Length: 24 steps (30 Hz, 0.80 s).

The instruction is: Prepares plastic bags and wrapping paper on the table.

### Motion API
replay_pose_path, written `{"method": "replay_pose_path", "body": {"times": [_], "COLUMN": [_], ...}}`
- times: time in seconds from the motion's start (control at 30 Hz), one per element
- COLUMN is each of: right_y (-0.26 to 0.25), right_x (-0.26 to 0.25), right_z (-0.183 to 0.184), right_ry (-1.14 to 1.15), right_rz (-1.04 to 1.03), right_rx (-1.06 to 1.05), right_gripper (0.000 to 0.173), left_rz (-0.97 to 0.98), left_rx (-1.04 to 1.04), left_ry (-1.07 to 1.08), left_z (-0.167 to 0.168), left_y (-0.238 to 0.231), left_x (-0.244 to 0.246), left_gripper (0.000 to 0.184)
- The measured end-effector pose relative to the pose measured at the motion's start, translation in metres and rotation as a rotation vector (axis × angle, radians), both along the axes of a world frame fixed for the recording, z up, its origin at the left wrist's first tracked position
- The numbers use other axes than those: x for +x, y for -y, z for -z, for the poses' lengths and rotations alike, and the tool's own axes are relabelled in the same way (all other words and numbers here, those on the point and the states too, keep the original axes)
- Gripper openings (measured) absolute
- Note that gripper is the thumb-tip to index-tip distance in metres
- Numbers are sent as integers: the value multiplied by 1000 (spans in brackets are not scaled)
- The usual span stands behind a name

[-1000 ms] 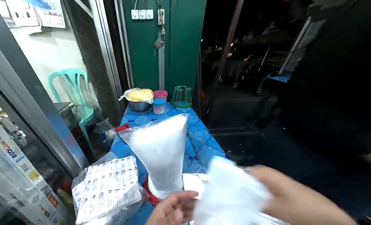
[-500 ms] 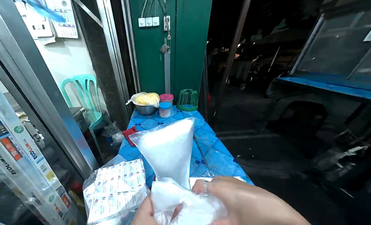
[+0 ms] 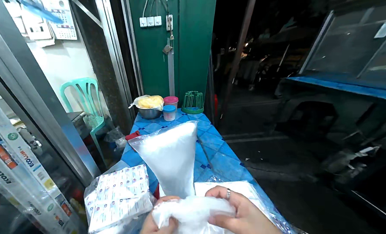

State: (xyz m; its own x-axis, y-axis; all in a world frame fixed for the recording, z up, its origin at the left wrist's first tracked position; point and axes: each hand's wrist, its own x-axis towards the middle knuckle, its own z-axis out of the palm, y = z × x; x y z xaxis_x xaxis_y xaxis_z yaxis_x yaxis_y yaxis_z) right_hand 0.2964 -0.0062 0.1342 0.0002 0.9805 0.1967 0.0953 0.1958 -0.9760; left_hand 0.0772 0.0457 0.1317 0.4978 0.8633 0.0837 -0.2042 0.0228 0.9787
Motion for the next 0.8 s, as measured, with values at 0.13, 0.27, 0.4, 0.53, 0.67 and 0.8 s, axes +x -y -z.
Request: {"method": "replay_pose_path", "body": {"times": [0.13,0.27,0.4,0.53,0.67,0.8], "right_y": [5,10,12,14,13,13], "right_x": [-22,-30,-33,-36,-36,-36], "right_z": [4,9,8,10,13,15], "right_ry": [-155,-213,-175,-139,-122,-155], "right_rz": [182,219,209,174,202,232], "right_rx": [-83,-107,-123,-74,-4,68], "right_gripper": [45,42,36,29,20,18], "left_rz": [-131,-56,29,-38,-70,-92], "left_rx": [-84,-138,106,74,8,-4], "left_ry": [137,243,166,93,168,282], "left_z": [4,13,25,25,25,29], "left_y": [10,8,4,5,5,2], "left_x": [18,17,17,20,18,17], "left_gripper": [34,19,59,17,14,27]}}
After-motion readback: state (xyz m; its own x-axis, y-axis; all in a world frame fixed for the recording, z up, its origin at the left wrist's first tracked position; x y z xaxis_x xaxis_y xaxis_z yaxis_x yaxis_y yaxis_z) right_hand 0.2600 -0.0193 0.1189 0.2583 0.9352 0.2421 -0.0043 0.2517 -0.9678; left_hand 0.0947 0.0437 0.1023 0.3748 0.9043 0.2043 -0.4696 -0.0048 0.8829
